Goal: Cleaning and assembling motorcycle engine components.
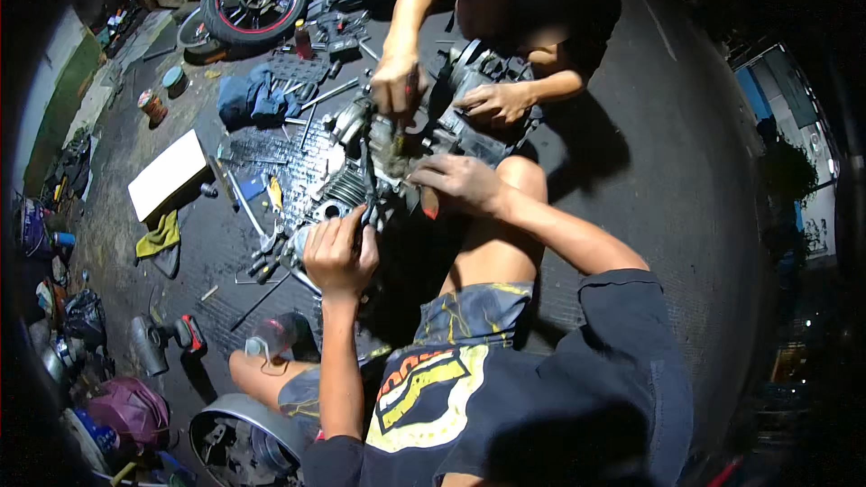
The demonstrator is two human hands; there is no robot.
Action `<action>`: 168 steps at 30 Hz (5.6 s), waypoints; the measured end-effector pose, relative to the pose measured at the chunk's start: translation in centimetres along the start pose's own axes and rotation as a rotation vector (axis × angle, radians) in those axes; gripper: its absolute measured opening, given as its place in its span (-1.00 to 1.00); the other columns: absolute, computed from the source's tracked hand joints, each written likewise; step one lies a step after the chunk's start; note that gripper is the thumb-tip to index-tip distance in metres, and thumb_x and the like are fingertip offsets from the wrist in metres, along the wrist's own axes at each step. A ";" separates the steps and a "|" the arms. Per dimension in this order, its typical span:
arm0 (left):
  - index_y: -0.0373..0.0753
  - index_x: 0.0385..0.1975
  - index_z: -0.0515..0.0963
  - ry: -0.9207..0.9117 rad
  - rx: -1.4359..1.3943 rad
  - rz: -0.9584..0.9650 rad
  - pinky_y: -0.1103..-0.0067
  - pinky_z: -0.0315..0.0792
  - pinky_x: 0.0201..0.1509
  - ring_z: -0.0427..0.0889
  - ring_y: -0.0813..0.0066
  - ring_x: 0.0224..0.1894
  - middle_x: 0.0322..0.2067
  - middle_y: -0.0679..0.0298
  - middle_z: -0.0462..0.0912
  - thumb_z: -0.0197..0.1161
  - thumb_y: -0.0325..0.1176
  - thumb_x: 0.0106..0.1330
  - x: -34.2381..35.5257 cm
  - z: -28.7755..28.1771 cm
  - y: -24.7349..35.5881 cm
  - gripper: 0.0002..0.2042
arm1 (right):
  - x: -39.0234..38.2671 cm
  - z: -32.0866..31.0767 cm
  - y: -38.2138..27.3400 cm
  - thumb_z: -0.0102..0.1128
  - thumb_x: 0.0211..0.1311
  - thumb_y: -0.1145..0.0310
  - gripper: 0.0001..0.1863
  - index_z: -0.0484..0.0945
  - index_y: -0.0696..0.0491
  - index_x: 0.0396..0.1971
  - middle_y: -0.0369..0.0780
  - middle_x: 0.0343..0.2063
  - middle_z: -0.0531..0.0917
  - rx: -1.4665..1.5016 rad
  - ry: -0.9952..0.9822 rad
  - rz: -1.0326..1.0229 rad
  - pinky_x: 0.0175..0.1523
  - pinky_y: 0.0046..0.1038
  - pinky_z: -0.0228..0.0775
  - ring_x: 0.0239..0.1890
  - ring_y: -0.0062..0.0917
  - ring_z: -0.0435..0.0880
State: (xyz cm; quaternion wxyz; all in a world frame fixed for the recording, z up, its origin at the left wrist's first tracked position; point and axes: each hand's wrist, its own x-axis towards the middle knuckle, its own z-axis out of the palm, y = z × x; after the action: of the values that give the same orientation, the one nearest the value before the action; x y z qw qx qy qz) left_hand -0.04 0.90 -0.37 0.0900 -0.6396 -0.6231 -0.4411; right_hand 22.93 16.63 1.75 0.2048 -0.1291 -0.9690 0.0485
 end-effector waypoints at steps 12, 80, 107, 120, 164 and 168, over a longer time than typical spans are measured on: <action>-0.24 -0.24 0.72 -0.017 0.005 -0.030 0.31 0.44 -0.27 0.55 0.15 -0.47 -0.53 0.15 0.57 0.32 -0.48 -0.01 -1.0 -0.5 0.1 -0.72 | 7.0 5.3 -2.3 0.34 0.19 0.47 -0.77 0.68 0.11 -0.13 -0.20 -0.21 0.77 0.357 0.429 -0.003 -0.07 -0.38 0.68 -0.16 -0.36 0.79; -0.26 -0.24 0.73 -0.005 0.028 -0.144 0.37 0.53 -0.12 0.65 0.14 -0.34 -0.44 0.10 0.65 0.33 -0.57 -0.07 -0.8 -0.4 0.8 -0.68 | 4.2 -0.5 3.9 0.37 0.32 0.47 -0.75 0.65 0.14 -0.03 -0.29 -0.22 0.72 1.014 0.790 0.654 -0.05 -0.61 0.50 -0.19 -0.69 0.64; -0.27 -0.24 0.73 0.046 0.032 -0.059 0.39 0.51 -0.20 0.62 0.16 -0.42 -0.49 0.13 0.63 0.33 -0.57 -0.10 -0.3 -0.2 0.5 -0.67 | 4.3 -0.9 3.7 0.36 0.33 0.50 -0.74 0.62 0.15 -0.02 -0.26 -0.23 0.76 1.006 0.743 0.657 -0.01 -0.61 0.51 -0.16 -0.69 0.68; -0.25 -0.26 0.74 0.054 0.027 -0.066 0.40 0.51 -0.23 0.61 0.16 -0.44 -0.51 0.14 0.61 0.35 -0.56 -0.10 -0.3 -0.2 0.4 -0.68 | 4.4 -0.8 3.9 0.36 0.32 0.47 -0.75 0.64 0.15 -0.03 -0.28 -0.23 0.73 1.030 0.772 0.653 -0.04 -0.62 0.48 -0.18 -0.68 0.65; -0.19 -0.23 0.71 0.125 -0.080 -0.031 0.40 0.47 -0.31 0.59 0.26 -0.45 -0.55 0.26 0.55 0.42 -0.40 0.02 -0.6 -0.6 -0.4 -0.74 | 2.4 1.9 -5.7 0.30 0.12 0.52 -0.78 0.65 0.07 -0.19 -0.02 -0.33 0.72 0.112 0.069 0.547 -0.15 -0.20 0.56 -0.27 -0.08 0.73; -0.19 -0.21 0.70 0.112 -0.131 -0.047 0.40 0.49 -0.31 0.60 0.26 -0.45 -0.53 0.25 0.57 0.41 -0.41 0.02 -0.5 -0.2 0.0 -0.73 | 3.7 3.4 -5.0 0.27 0.10 0.56 -0.73 0.67 0.05 -0.16 -0.04 -0.33 0.73 0.150 0.175 0.565 -0.17 -0.24 0.56 -0.27 -0.08 0.73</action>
State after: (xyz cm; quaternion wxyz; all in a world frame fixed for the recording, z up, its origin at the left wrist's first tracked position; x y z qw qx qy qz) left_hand -0.07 0.46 -0.63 0.0719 -0.6035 -0.6018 -0.5181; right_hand 17.12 12.68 0.78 0.2749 -0.3819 -0.8670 0.1636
